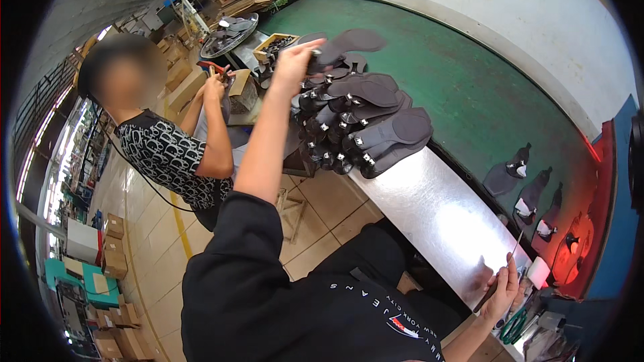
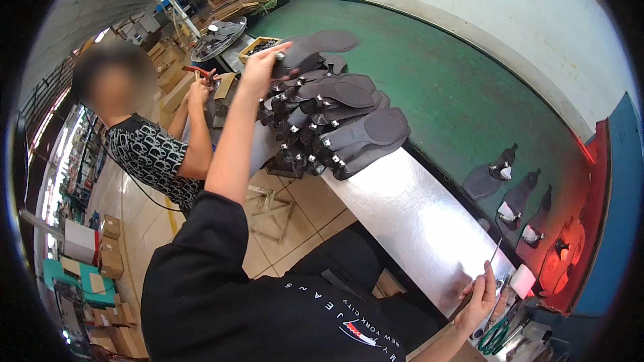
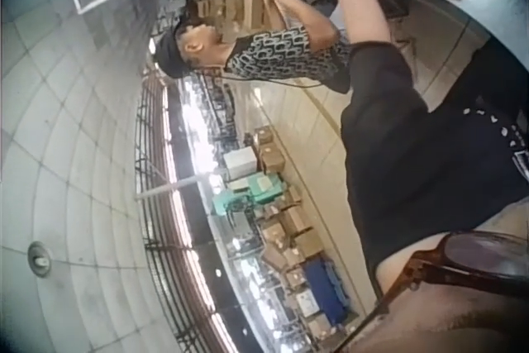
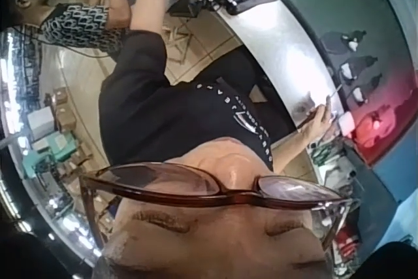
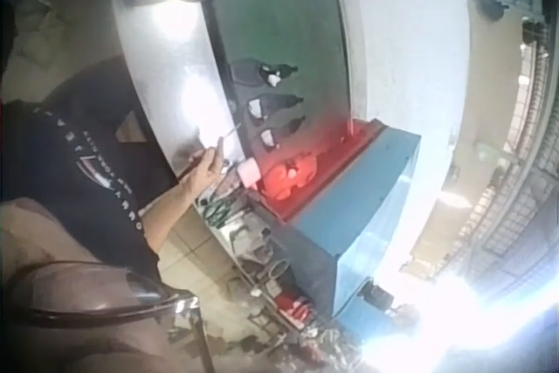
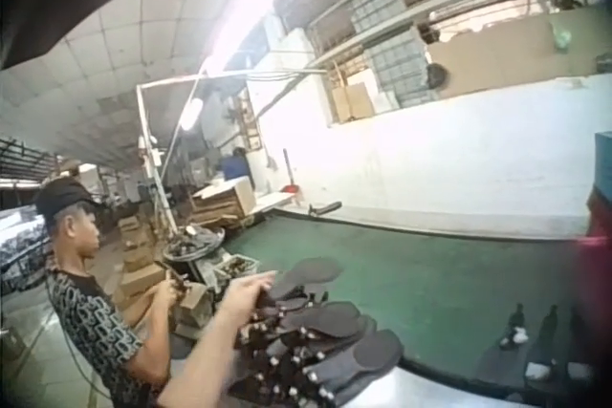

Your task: Processing shoe soles and components on a factory assembly line.

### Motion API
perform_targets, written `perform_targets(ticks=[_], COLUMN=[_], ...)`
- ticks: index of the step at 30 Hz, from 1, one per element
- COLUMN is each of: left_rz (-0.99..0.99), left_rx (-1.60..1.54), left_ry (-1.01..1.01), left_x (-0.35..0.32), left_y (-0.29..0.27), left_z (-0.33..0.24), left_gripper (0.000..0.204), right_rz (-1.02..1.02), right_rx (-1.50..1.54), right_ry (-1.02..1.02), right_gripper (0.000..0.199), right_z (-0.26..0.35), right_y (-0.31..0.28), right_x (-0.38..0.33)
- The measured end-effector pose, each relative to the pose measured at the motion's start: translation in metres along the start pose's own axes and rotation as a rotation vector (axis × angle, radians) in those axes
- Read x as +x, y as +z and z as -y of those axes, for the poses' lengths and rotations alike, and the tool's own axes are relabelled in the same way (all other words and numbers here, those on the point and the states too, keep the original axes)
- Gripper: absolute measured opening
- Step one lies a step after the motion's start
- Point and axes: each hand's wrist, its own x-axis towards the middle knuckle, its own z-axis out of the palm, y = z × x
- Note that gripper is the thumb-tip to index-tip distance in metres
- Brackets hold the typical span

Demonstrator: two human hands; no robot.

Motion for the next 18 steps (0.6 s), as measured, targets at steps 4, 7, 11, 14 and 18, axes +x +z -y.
perform_targets(ticks=[4, 7, 11, 14, 18], left_rz=[-0.193, -0.448, -0.270, 0.256, 0.522], left_rx=[1.014, 0.984, 0.409, 0.384, 0.397], left_ry=[-0.048, 0.350, 0.573, 0.184, 0.378], left_x=[0.037, 0.019, -0.020, -0.071, -0.087], left_y=[-0.129, -0.090, 0.074, 0.212, 0.343], left_z=[0.030, 0.030, 0.023, 0.038, 0.132], left_gripper=[0.030, 0.029, 0.020, 0.027, 0.048], right_rz=[-0.082, -0.214, -0.233, -0.292, -0.304], right_rx=[-0.626, -1.119, -1.226, -1.214, -1.262], right_ry=[-0.437, -0.485, -0.552, -0.512, -0.503], right_gripper=[0.032, 0.029, 0.017, 0.015, 0.016], right_z=[-0.008, 0.021, 0.007, 0.000, -0.002], right_y=[-0.005, 0.004, -0.005, -0.013, -0.011], right_x=[0.016, 0.009, 0.023, 0.020, 0.021])
